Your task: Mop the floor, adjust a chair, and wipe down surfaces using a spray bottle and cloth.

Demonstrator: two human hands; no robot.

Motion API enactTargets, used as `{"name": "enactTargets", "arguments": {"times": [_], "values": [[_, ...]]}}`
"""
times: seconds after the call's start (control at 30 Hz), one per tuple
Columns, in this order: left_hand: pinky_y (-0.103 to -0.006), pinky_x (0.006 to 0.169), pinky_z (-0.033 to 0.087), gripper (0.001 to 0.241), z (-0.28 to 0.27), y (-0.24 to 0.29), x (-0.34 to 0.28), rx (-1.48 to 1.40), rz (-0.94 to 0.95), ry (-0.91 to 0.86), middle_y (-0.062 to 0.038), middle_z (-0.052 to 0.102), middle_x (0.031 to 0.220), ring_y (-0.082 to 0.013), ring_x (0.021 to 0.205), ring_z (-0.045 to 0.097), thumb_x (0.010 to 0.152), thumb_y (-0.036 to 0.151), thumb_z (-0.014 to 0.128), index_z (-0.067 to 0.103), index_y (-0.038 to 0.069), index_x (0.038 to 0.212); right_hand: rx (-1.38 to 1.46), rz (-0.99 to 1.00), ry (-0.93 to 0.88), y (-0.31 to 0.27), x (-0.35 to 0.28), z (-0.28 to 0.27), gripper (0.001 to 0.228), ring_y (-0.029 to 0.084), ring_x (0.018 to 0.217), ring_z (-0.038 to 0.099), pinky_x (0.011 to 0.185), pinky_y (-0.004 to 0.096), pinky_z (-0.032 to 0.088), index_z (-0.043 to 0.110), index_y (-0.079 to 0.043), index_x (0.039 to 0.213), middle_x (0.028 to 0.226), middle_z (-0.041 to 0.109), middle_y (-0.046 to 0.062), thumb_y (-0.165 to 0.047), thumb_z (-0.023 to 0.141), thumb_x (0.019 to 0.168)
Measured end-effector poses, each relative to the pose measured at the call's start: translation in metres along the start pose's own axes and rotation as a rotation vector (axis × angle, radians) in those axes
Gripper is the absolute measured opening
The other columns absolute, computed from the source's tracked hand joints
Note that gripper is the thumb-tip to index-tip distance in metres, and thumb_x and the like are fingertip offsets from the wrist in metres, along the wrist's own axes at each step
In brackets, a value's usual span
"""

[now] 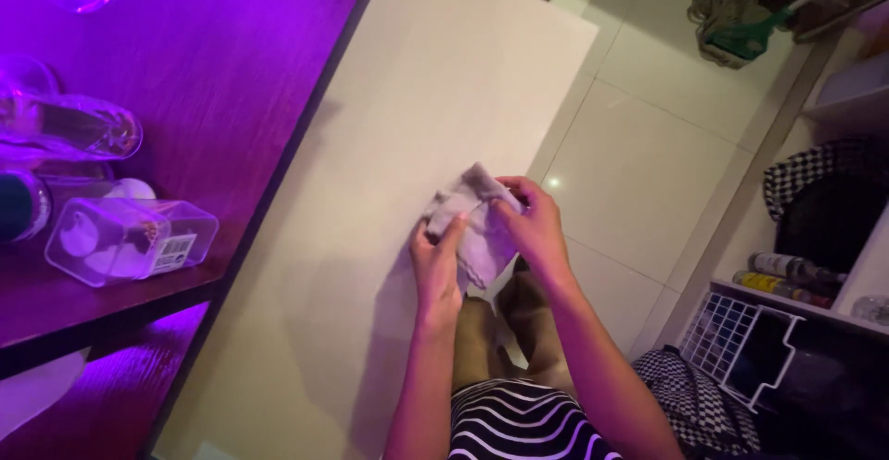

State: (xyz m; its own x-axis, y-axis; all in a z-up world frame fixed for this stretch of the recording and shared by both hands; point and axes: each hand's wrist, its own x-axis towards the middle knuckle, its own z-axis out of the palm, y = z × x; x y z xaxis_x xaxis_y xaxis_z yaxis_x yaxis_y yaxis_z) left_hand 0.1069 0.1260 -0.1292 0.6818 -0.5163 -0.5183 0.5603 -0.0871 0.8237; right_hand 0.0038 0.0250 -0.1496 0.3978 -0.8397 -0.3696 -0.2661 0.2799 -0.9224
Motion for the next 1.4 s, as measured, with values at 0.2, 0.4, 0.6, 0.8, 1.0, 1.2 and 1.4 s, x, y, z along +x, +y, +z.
{"name": "enactTargets", "arguments": {"times": [0.2,0.4,0.6,0.8,1.0,1.2,1.4], "values": [[-0.0312,0.093,0.053,0.041,0.060,0.022,-0.027,-0.017,0.106,-0.010,-0.008,0.070,0.119,-0.0152,0.105,0.067,0.094,0.011,0.070,0.060,-0.002,0.132,0.159,-0.102,-0.003,-0.039,-0.005,-0.051,0.029,0.010,0.100,0.066,0.087,0.025,0.054,0.064,-0.003,0.120,0.108,0.072,0.004,-0.005,0.067,0.092],[-0.0306,0.095,0.052,0.048,0.122,0.040,-0.052,0.144,0.231,-0.086,-0.007,0.068,0.121,-0.0147,0.106,0.066,0.092,0.011,0.073,0.055,0.000,0.135,0.278,-0.118,-0.020,-0.066,-0.001,-0.110,0.029,0.008,0.093,0.065,0.080,0.025,0.053,0.060,-0.003,0.127,0.104,0.072,0.004,-0.002,0.062,0.097],[-0.0317,0.098,0.052,0.057,0.168,0.030,-0.061,0.146,0.283,-0.123,-0.010,0.067,0.123,-0.0172,0.108,0.065,0.086,0.007,0.079,0.054,-0.001,0.137,0.310,-0.145,0.032,-0.087,0.006,-0.161,0.030,0.008,0.094,0.066,0.083,0.024,0.054,0.060,-0.003,0.127,0.105,0.073,0.003,-0.002,0.064,0.097],[-0.0324,0.101,0.050,0.060,0.199,0.037,-0.065,0.078,0.283,-0.151,-0.012,0.066,0.126,-0.0184,0.113,0.064,0.088,0.008,0.079,0.051,-0.002,0.140,0.315,-0.165,0.057,-0.103,0.011,-0.188,0.031,0.008,0.091,0.064,0.080,0.025,0.054,0.060,-0.003,0.128,0.102,0.071,0.004,-0.001,0.066,0.097],[-0.0337,0.102,0.051,0.060,0.210,0.056,-0.055,0.146,0.284,-0.125,-0.013,0.065,0.127,-0.0194,0.114,0.064,0.088,0.006,0.076,0.050,-0.002,0.141,0.314,-0.181,0.055,-0.119,0.021,-0.187,0.032,0.008,0.089,0.065,0.078,0.024,0.054,0.059,-0.003,0.128,0.100,0.070,0.003,-0.001,0.066,0.097],[-0.0331,0.105,0.049,0.059,0.215,0.070,-0.026,0.183,0.306,-0.159,-0.013,0.064,0.131,-0.0196,0.118,0.063,0.089,0.008,0.076,0.051,-0.002,0.142,0.286,-0.177,0.104,-0.139,0.039,-0.176,0.034,0.008,0.088,0.066,0.076,0.023,0.054,0.060,-0.004,0.128,0.098,0.072,0.003,-0.001,0.066,0.096],[-0.0339,0.100,0.051,0.066,0.226,0.082,-0.001,0.171,0.238,-0.193,-0.013,0.063,0.128,-0.0201,0.114,0.064,0.085,0.009,0.079,0.048,0.000,0.143,0.294,-0.185,0.141,-0.143,0.066,-0.170,0.034,0.008,0.089,0.065,0.076,0.022,0.053,0.059,-0.005,0.130,0.099,0.072,0.003,-0.002,0.067,0.097]]}}
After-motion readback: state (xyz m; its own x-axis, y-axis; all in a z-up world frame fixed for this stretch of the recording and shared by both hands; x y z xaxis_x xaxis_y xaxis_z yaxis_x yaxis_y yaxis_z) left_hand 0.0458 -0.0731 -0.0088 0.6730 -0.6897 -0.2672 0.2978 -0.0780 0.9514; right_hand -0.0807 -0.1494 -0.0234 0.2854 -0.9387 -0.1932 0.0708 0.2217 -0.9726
